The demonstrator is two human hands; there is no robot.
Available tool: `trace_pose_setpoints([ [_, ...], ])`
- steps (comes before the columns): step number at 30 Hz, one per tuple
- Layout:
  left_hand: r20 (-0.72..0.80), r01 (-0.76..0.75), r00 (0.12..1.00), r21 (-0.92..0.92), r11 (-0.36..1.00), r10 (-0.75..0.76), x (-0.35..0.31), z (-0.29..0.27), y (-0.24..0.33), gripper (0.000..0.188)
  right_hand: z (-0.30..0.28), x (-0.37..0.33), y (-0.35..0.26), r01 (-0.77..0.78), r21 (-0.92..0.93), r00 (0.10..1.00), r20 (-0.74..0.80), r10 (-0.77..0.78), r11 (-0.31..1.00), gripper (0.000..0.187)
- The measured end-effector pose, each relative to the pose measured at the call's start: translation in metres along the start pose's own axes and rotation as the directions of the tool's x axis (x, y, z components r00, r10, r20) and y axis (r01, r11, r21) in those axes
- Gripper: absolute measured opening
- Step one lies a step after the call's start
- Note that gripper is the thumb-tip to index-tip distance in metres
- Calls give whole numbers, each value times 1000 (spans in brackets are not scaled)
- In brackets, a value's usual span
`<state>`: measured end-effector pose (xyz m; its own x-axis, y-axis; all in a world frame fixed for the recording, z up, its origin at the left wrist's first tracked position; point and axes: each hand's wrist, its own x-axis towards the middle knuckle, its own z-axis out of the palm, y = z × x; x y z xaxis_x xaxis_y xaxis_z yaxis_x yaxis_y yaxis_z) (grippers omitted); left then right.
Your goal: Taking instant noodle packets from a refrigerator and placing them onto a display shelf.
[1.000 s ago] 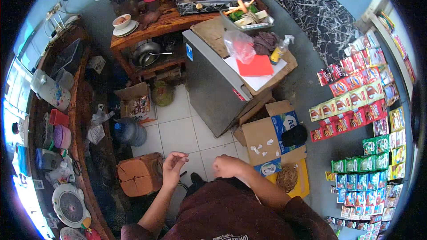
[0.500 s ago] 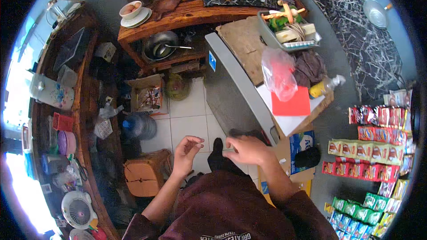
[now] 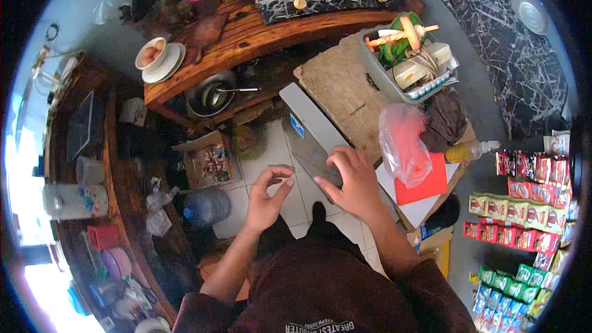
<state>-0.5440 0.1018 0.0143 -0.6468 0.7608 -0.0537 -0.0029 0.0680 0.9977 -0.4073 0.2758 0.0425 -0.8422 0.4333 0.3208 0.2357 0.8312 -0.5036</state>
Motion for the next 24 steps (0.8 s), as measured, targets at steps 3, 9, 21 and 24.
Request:
trace_pose_setpoints([
  [3,85,-65,994,50,997,61,32,-25,3,18,11,16,-3,-152,-77,987,37,155,985,47],
  [9,297,-201,946,230,952,128,87,-78,10,24,40,47,-24,-328,-249,944,-120,307,911,58],
  [21,564,-585,779,493,644,276,197,-47,18,45,65,74,-33,-535,-351,837,-91,540,769,81],
  [24,645,-642,731,538,547,223,212,-42,22,52,71,79,-32,-550,-372,821,-79,565,748,82],
])
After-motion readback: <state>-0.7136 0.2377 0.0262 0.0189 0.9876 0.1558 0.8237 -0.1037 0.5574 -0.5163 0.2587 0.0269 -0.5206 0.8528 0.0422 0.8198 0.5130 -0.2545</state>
